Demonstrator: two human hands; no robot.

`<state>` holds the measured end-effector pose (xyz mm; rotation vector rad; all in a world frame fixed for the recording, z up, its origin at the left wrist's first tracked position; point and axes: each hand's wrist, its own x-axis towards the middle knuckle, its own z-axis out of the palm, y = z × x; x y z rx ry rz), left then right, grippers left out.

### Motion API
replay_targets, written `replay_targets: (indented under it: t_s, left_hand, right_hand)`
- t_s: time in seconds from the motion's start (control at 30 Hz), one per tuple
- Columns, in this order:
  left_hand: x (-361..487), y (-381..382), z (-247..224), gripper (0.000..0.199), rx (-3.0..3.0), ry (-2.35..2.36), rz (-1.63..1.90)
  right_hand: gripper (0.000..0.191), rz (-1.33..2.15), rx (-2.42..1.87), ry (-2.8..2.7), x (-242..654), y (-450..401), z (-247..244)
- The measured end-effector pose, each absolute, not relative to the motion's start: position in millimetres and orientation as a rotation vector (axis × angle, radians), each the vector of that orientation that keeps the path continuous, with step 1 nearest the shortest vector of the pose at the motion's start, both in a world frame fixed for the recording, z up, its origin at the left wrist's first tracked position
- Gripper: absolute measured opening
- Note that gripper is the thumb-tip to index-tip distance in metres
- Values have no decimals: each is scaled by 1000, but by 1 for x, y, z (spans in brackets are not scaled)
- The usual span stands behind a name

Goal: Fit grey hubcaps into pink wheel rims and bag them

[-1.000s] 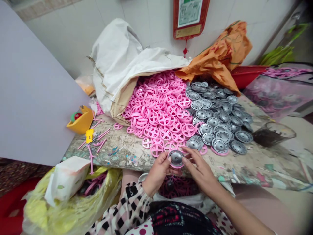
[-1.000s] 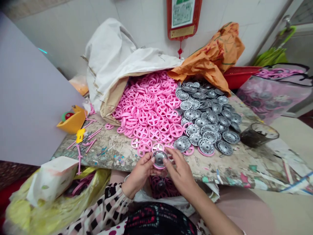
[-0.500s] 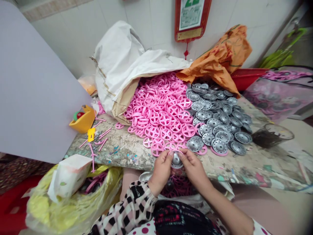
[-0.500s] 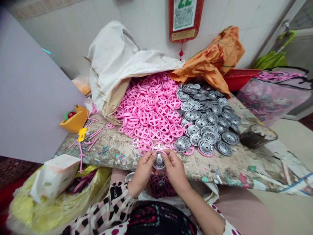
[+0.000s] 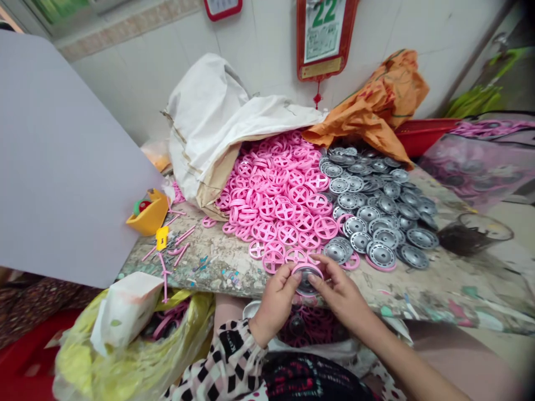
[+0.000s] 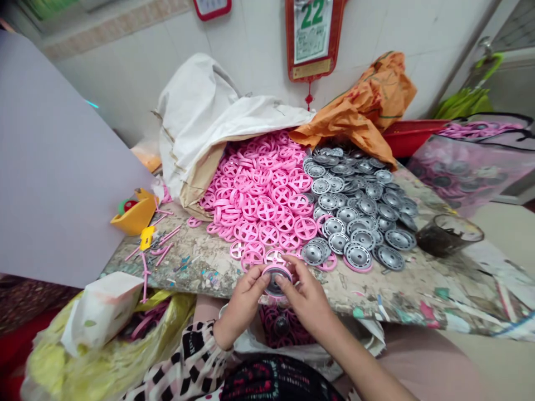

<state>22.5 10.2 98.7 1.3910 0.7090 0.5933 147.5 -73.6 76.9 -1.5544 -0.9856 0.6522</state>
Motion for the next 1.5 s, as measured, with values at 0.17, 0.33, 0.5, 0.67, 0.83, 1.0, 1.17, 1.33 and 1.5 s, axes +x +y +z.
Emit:
replay_targets:
  t_s: [0.17,0.33,0.5,0.67,0.83,1.0,1.17,1.33,1.5]
  left_hand:
    - [22,8,98,24,1544,720,615]
    - [14,7,82,22,1576,746,446]
    - [-10,2,63,25,1817,783,226]
    - [-22,24,54,27,1807,1033,542]
    - [-13,53,57,45,2132,1144,809]
    - [1,58,48,58,2440,1186,694]
    - [1,60,46,39,2482,1110,679]
    - [-4,52,58,45,1923,1005,909]
    - [4,35,71,41,834,784,702]
  right_hand:
    - [29,724,-1503,-1103,147,-71,91]
    - [26,807,-1559,-1099,139,-82,71]
    - [20,745,-1756,-1473,136,-111,40]
    - [28,198,-2010,-1786,139,-127,35]
    - [29,-249,-2179,-1690,175,-100,61]
    - [36,-490,-2383,-1627,211,-67,61]
    - [37,-461,-2343,-1625,221,-64,47]
    - [38,-333,-2168,-1550,229,-71,40]
    - [32,38,-1840,-1174,211,-69,48]
